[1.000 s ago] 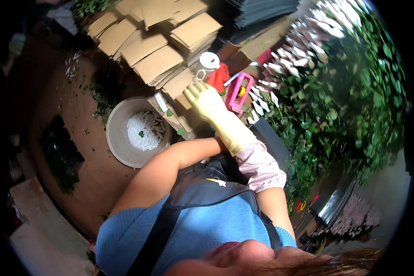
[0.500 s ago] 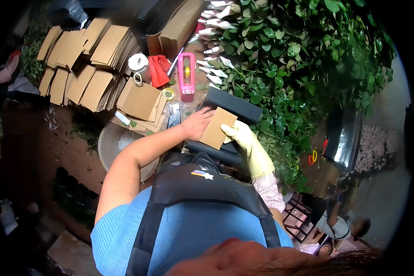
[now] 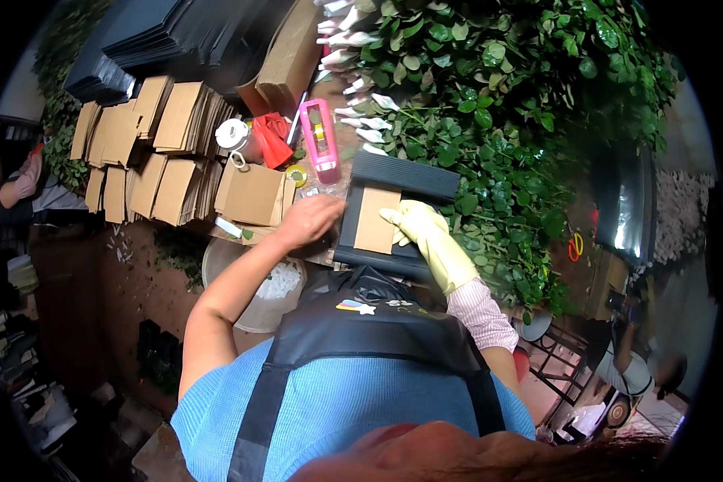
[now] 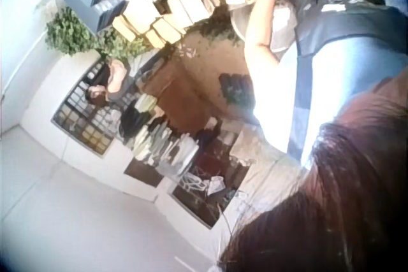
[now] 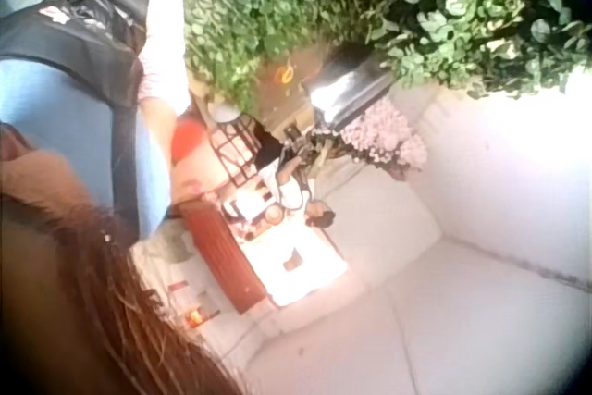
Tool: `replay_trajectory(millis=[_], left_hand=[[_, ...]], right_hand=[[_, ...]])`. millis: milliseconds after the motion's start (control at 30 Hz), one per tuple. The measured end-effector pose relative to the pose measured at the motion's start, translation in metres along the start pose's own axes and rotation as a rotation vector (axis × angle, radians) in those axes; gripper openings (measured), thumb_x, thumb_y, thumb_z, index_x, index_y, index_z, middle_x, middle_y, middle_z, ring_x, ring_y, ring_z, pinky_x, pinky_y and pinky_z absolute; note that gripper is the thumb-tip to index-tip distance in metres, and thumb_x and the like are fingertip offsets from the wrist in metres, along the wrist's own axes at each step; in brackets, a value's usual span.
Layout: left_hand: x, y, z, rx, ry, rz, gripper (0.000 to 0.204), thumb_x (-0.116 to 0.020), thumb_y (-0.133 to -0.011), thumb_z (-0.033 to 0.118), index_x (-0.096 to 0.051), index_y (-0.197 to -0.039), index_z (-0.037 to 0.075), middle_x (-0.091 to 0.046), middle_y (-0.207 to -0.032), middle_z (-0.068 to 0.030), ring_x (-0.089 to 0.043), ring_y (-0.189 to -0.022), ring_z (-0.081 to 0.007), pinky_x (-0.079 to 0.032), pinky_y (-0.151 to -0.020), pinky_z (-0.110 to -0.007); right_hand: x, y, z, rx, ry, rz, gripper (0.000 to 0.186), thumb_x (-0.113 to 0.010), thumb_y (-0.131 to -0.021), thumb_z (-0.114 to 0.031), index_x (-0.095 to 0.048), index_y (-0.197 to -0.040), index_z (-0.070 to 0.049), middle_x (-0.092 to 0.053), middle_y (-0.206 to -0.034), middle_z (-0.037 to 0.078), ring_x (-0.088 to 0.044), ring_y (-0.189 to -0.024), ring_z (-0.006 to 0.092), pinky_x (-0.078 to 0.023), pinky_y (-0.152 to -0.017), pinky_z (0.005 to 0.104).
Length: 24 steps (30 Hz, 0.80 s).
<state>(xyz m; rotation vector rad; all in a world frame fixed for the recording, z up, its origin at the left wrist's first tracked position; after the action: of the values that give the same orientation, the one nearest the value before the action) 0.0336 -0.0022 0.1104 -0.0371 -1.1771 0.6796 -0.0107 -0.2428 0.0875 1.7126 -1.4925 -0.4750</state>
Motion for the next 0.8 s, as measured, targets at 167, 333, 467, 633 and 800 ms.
replay_trajectory(millis=[167, 333, 467, 633, 800], left_hand=[[-0.024, -0.047, 0.044, -0.107, 0.089, -0.132, 0.022, -0.066, -0.085, 0.009, -0.071, -0.105, 0.003, -0.071, -0.107, -0.0091, -0.068, -0.097, -0.0275, -0.058, -0.083, -0.037], [-0.025, -0.052, 0.044, 0.049, 0.119, -0.183, 0.018, -0.068, -0.085, 0.011, -0.073, -0.101, 0.002, -0.072, -0.11, -0.0098, -0.069, -0.098, -0.0296, -0.059, -0.084, -0.037], [-0.024, -0.05, 0.043, 0.066, 0.165, -0.191, 0.022, -0.067, -0.084, 0.007, -0.072, -0.104, 0.002, -0.071, -0.112, -0.0119, -0.068, -0.105, -0.0305, -0.057, -0.088, -0.039], [-0.023, -0.055, 0.045, 0.074, 0.178, -0.204, 0.026, -0.067, -0.083, 0.003, -0.071, -0.108, 0.002, -0.07, -0.114, -0.0108, -0.066, -0.105, -0.0307, -0.055, -0.091, -0.038], [-0.017, -0.055, 0.049, 0.14, 0.214, -0.193, 0.021, -0.069, -0.085, 0.002, -0.072, -0.106, 0.002, -0.07, -0.112, -0.0112, -0.066, -0.104, -0.0312, -0.055, -0.09, -0.039]], right_hand=[[0.002, 0.024, -0.026, -0.018, 0.221, 0.045, 0.035, -0.067, -0.098, -0.04, -0.07, -0.098, -0.005, -0.072, -0.07, 0.006, -0.066, -0.054, 0.0133, -0.05, -0.049, 0.0284], [0.009, 0.042, -0.043, -0.06, 0.668, -0.09, 0.044, -0.051, -0.102, -0.044, -0.069, -0.085, -0.008, -0.068, -0.065, 0.003, -0.064, -0.054, 0.0156, -0.052, -0.052, 0.0337], [-0.007, 0.046, -0.051, -0.146, 1.024, -0.221, 0.041, -0.051, -0.101, -0.039, -0.074, -0.09, -0.007, -0.07, -0.069, 0.005, -0.068, -0.059, 0.0209, -0.056, -0.06, 0.0376], [0.011, 0.059, -0.043, 0.147, 0.903, -0.189, 0.032, -0.057, -0.099, -0.04, -0.075, -0.105, -0.014, -0.075, -0.084, 0.006, -0.072, -0.075, 0.0238, -0.058, -0.071, 0.0395], [0.118, 0.101, -0.095, 0.513, -0.052, 0.274, 0.032, -0.064, -0.098, -0.031, -0.069, -0.117, -0.006, -0.073, -0.106, 0.013, -0.07, -0.097, 0.0215, -0.055, -0.085, 0.0333]])
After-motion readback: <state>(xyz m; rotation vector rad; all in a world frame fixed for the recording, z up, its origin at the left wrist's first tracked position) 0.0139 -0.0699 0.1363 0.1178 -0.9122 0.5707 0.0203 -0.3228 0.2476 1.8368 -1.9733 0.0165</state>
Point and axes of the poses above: each hand's wrist, its own y-axis away from the middle knuckle, its own x-axis out of the back of the hand, z = x × y, the point moved 6 cm from there along -y, towards the middle knuckle
